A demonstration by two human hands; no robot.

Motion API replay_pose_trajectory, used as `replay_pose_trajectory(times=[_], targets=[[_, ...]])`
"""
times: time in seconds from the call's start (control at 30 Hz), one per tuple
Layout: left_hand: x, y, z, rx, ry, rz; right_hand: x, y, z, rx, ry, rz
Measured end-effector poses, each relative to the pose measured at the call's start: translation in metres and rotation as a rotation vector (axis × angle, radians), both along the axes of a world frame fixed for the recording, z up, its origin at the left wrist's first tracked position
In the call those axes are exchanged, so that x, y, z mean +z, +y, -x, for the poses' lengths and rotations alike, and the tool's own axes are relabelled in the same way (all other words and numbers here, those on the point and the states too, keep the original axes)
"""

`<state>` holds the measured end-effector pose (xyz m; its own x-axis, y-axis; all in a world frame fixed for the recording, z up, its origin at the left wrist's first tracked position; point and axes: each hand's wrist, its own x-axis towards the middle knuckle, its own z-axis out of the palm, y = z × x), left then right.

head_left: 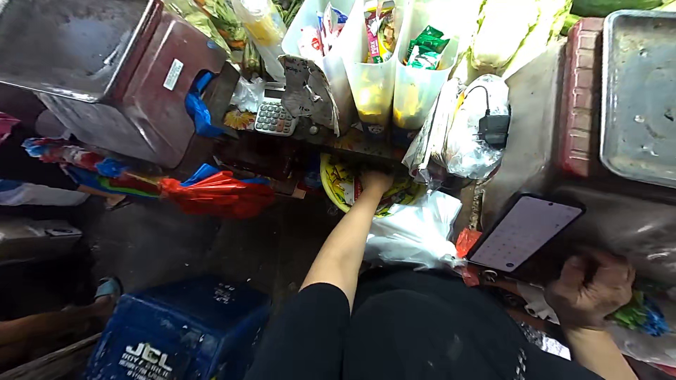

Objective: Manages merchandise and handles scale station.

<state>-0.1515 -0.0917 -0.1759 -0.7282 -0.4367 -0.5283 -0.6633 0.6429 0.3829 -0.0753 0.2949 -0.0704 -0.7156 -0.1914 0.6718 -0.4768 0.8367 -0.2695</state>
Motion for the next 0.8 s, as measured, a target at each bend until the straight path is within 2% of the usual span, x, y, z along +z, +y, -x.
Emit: replay_pose_trajectory(times=[0.1,0.27,0.37,0.47,0.63,0.8], targets=[[0.015,0.011,-0.003,-0.065,0.007,-0.003,-0.001,0.001,0.000,0.006,-0.005,-0.003],[0.041,0.018,-0.028,-0.248,0.138,-0.195,-0.002,0.000,0.000,0.011,0.003,0.005],[0.044,0.017,-0.033,-0.345,0.052,-0.212,-0.002,0.000,0.001,0.011,0.007,0.004],[0.034,0.011,-0.033,-0.344,0.027,-0.249,-0.002,-0.001,0.000,-0.004,0.006,0.003],[0.039,-0.010,-0.032,-0.290,0.077,-0.359,-0.001,-0.002,-0.001,-0.023,0.005,-0.009],[0.033,-0.032,-0.037,-0.295,0.120,-0.330,-0.001,-0.002,0.000,-0.027,0.013,-0.013]])
